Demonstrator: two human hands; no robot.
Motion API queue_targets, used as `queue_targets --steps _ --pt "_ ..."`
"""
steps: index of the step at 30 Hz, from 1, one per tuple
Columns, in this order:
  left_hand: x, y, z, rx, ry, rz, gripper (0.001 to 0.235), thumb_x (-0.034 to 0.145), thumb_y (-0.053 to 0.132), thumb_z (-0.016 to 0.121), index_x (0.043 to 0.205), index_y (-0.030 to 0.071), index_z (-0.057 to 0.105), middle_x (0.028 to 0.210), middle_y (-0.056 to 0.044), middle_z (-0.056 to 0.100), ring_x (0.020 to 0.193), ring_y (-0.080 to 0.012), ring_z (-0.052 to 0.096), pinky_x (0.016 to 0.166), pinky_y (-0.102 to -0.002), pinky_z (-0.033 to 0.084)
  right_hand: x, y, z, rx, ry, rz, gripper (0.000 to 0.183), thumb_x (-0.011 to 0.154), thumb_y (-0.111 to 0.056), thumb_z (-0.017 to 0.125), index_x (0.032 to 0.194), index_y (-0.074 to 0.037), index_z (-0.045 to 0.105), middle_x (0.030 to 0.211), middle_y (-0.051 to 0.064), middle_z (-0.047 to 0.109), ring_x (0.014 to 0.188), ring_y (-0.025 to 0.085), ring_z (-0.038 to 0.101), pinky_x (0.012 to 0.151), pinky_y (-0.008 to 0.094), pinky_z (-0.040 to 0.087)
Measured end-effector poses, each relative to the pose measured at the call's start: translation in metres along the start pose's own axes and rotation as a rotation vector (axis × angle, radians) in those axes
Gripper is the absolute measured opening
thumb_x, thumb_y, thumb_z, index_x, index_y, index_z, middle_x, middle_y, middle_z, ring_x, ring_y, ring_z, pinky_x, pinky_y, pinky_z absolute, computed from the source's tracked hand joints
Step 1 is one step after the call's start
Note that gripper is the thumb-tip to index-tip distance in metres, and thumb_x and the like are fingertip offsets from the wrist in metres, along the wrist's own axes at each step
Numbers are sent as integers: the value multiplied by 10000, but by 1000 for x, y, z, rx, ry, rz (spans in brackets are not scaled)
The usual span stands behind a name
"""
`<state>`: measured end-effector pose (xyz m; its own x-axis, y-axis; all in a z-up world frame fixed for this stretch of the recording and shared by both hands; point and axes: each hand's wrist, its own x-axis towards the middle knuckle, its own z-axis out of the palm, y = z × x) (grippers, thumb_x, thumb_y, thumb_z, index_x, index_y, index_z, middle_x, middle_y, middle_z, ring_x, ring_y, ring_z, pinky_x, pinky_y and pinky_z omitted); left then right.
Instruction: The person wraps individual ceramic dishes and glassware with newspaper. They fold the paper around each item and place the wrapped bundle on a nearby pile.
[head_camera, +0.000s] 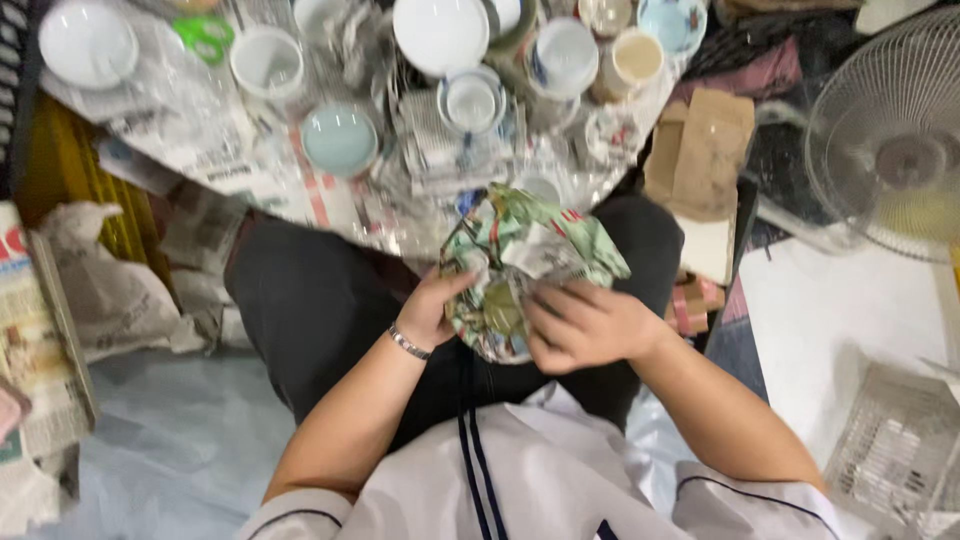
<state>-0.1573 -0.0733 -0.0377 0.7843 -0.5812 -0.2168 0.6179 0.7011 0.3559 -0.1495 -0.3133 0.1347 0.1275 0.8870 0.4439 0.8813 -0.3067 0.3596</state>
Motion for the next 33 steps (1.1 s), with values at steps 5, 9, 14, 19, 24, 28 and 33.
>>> queue_targets --steps 5,9,14,19,24,28,33 --pt "-43 -50 -14 -13 88 108 516 1046 232 621 1479 -3 467 1368 -126 635 1229 -267 634 1052 -443 518 -15 -63 -29 364 -293 529 478 771 -452 708 1151 -176 622 1344 89 617 1276 308 581 1064 472 415" --pt "-34 -34 -8 264 76 244 587 998 217 625 1520 44 421 1466 -61 570 1333 -198 560 1121 -368 439 0 -81 -38 514 -174 805 747 669 -523 785 1296 -161 603 1383 179 571 1259 349 526 1021 483 342" --pt "-26 -56 -34 375 61 134 652 1021 227 650 1569 -13 392 1486 -111 550 1338 -227 516 1140 -379 395 -6 -109 -5 262 -288 1065 608 773 -289 814 1351 -197 650 1320 55 621 1115 293 548 904 457 378" --pt "-13 -70 -57 618 62 61 646 1014 212 646 1572 -5 402 1516 -73 518 1377 -170 466 1172 -322 338 -25 -104 5 341 -414 1081 420 776 -220 801 1188 -224 719 1073 -7 641 1077 259 562 887 450 369" --pt "-13 -71 -67 466 77 30 630 1022 292 616 1554 25 412 1498 -74 542 1365 -185 499 1159 -341 369 -36 -101 -26 432 -316 935 202 789 -198 770 989 -212 749 1129 31 652 1160 264 554 951 464 360" --pt "-11 -65 -60 285 91 -12 576 1084 381 497 1537 27 453 1497 -81 561 1351 -192 532 1154 -363 402 -38 -113 -65 287 -325 691 154 767 -192 719 921 -198 710 1322 6 699 1320 257 532 1037 510 344" --pt "-10 -60 -46 262 124 -37 549 1078 361 490 1531 53 451 1498 -72 556 1339 -180 539 1142 -363 419 -36 -133 -81 511 -507 638 198 825 -208 713 1000 -117 694 1215 36 713 1272 212 623 1089 451 440"
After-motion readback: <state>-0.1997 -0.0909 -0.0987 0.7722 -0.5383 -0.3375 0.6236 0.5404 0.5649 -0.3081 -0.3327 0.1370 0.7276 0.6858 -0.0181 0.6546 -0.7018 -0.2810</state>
